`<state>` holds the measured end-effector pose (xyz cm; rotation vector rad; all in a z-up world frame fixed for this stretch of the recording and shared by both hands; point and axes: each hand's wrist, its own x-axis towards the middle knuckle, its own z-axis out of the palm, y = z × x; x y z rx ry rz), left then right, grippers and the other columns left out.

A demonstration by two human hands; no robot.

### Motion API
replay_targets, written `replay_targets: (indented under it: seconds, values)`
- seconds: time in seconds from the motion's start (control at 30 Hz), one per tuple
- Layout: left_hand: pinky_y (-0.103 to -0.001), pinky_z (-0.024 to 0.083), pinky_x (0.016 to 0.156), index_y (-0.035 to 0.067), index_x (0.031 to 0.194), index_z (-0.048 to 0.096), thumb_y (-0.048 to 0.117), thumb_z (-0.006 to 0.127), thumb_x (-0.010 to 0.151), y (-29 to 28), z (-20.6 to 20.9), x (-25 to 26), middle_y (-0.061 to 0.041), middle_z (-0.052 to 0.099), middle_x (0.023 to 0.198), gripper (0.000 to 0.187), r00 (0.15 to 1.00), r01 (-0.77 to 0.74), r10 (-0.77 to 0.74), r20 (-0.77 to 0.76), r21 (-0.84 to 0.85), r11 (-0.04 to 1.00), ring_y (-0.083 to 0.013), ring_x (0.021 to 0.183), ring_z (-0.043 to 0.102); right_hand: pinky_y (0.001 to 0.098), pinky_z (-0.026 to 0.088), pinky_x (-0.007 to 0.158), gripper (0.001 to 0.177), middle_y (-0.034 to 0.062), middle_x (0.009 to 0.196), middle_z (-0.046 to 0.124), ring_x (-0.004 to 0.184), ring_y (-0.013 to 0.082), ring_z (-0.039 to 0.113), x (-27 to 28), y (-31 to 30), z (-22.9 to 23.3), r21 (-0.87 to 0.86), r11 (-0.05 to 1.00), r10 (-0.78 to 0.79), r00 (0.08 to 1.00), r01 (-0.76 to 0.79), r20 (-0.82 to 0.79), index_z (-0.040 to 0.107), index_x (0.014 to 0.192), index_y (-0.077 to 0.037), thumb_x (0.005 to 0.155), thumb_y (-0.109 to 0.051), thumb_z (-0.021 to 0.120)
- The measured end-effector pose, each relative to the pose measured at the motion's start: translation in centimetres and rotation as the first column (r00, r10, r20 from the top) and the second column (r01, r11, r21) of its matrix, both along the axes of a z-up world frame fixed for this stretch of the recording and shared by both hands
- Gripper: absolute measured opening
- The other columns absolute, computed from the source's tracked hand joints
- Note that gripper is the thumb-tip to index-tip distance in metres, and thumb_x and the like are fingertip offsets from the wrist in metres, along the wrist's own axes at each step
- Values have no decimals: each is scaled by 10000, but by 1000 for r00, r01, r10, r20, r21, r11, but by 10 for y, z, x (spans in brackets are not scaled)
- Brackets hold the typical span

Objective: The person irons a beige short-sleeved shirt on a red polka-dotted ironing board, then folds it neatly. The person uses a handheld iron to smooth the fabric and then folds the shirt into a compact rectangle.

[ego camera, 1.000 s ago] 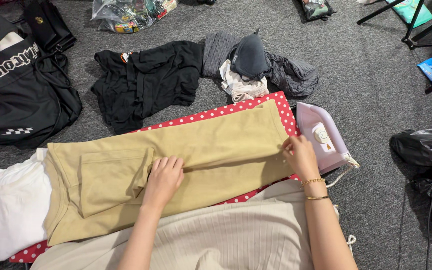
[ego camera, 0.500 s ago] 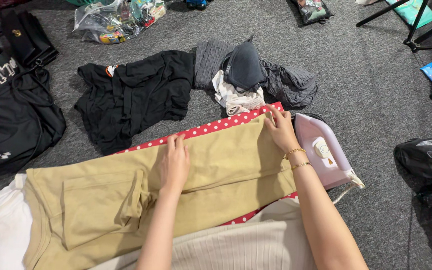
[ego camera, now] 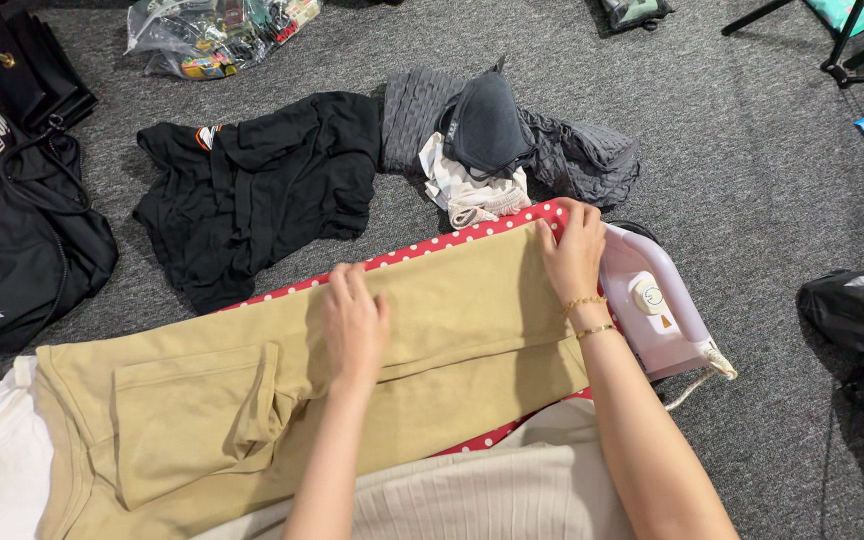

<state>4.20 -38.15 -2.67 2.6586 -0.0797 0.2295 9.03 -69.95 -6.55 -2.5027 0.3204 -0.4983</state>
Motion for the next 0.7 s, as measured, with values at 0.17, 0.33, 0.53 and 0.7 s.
replay_targets:
  seconds: [0.17,0.33,0.53,0.7]
  values:
    - [-579,286,1174,69,1510,399,418,602,924,-25,-4,-47,-146,309,1609,711,963,231,-252,91,196,953,-412,1451,342,531,312,1169,643,217,1626,351,1445,404,373,-33,34,19,-172,899,403,915,-402,-29,458,1507,-39,974,-315,692]
    - [-566,189,1209,111,1571,347,458,560,968,-32,-14,-69,-106,276,1657,728,952,302,-306,-13,206,931,-374,1512,245,535,256,1134,713,252,1600,361,1452,435,314,-41,39,17,-153,819,526,830,-553,-188,432,1530,-25,952,-341,705]
    - [-574,192,1190,91,1557,343,451,562,945,-39,-14,-72,-144,266,1635,743,951,308,-310,-24,194,931,-398,1482,249,456,421,1127,611,247,1418,551,1336,402,518,-59,-6,20,72,989,140,981,-131,-133,509,1423,-11,948,-329,726]
    - [-556,195,1230,59,1572,351,409,537,1004,-67,-19,-83,-116,312,1654,693,901,428,-433,21,115,896,-304,1522,288,436,536,951,811,270,1203,649,1097,374,659,-98,-25,12,223,969,-10,916,108,-402,439,1408,66,830,-391,777]
